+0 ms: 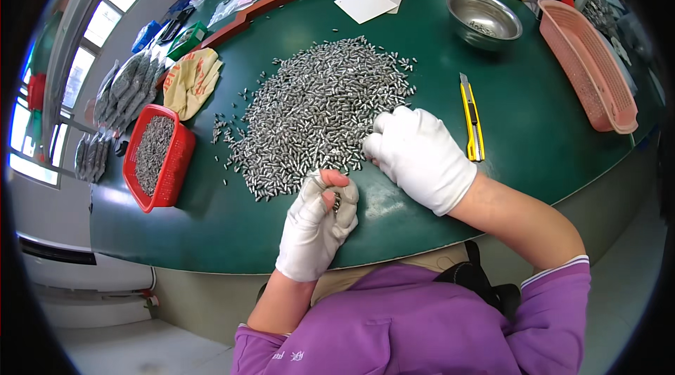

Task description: Inspecting and trimming small metal components on a workbench using a utility knife.

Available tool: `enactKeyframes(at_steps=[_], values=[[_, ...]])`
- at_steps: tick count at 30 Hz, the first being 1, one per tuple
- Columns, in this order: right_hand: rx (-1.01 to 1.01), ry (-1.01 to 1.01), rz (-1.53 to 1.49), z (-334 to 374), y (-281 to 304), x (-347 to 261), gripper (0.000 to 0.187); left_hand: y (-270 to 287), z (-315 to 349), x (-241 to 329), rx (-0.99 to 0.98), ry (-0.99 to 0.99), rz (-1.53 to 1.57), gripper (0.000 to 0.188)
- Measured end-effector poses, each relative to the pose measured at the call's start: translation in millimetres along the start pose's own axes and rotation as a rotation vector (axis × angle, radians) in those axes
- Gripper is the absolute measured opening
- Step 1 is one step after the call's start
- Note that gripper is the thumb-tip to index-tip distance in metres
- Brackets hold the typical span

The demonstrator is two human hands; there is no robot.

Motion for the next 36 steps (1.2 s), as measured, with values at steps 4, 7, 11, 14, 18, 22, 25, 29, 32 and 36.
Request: enactKeyframes(at_steps=[4,7,11,14,18,22,25,29,32,36], values=[[-0.029,0.010,-0.011,3.9,1.7,-4.0,0.007,3.3,-0.1,-0.9,-0.114,-0.008,-0.039,0.019],[-0.101,0.017,-0.040,8.9,6.3,-5.4,0.006,-0.1,2.5,-1.7,-0.106,-0.019,-0.096,0.019],[-0.103,-0.041,-0.125,15.8,11.5,-9.4,0.006,-4.8,9.3,-1.9,0.058,-0.139,-0.301,0.017],[-0.015,-0.054,-0.274,23.4,26.2,-20.0,0.015,-15.1,11.5,-1.4,0.171,-0.185,-0.669,0.014],[0.133,-0.027,-0.329,33.2,41.2,-28.4,0.021,-23.8,13.2,0.4,0.127,-0.106,-0.724,0.014],[0.158,-0.005,-0.335,34.5,43.8,-29.1,0.009,-25.3,16.4,4.2,0.137,0.022,-0.718,0.013],[0.185,-0.090,-0.285,38.7,50.4,-22.7,0.015,-20.0,16.5,1.1,0.127,-0.051,-0.766,0.011],[0.190,-0.452,0.098,45.9,60.6,14.4,0.036,-11.1,21.5,-7.7,0.211,-0.261,-1.115,0.008],[0.029,-0.603,0.281,57.9,56.7,36.6,0.048,-12.9,23.0,-8.4,0.113,-0.506,-1.504,0.009],[-0.042,-0.680,0.391,65.2,49.6,44.2,0.046,-19.2,24.7,-3.2,0.106,-0.346,-1.651,0.009]])
Point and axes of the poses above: each hand's wrist, its own z-axis away from the middle knuckle, its own y-axis out of the back of the hand, x = y × z, the point moved 2 cm from there along -z, towards the middle knuckle, and after that the axes turned 2 degrees about x, right-handed, at the moved point
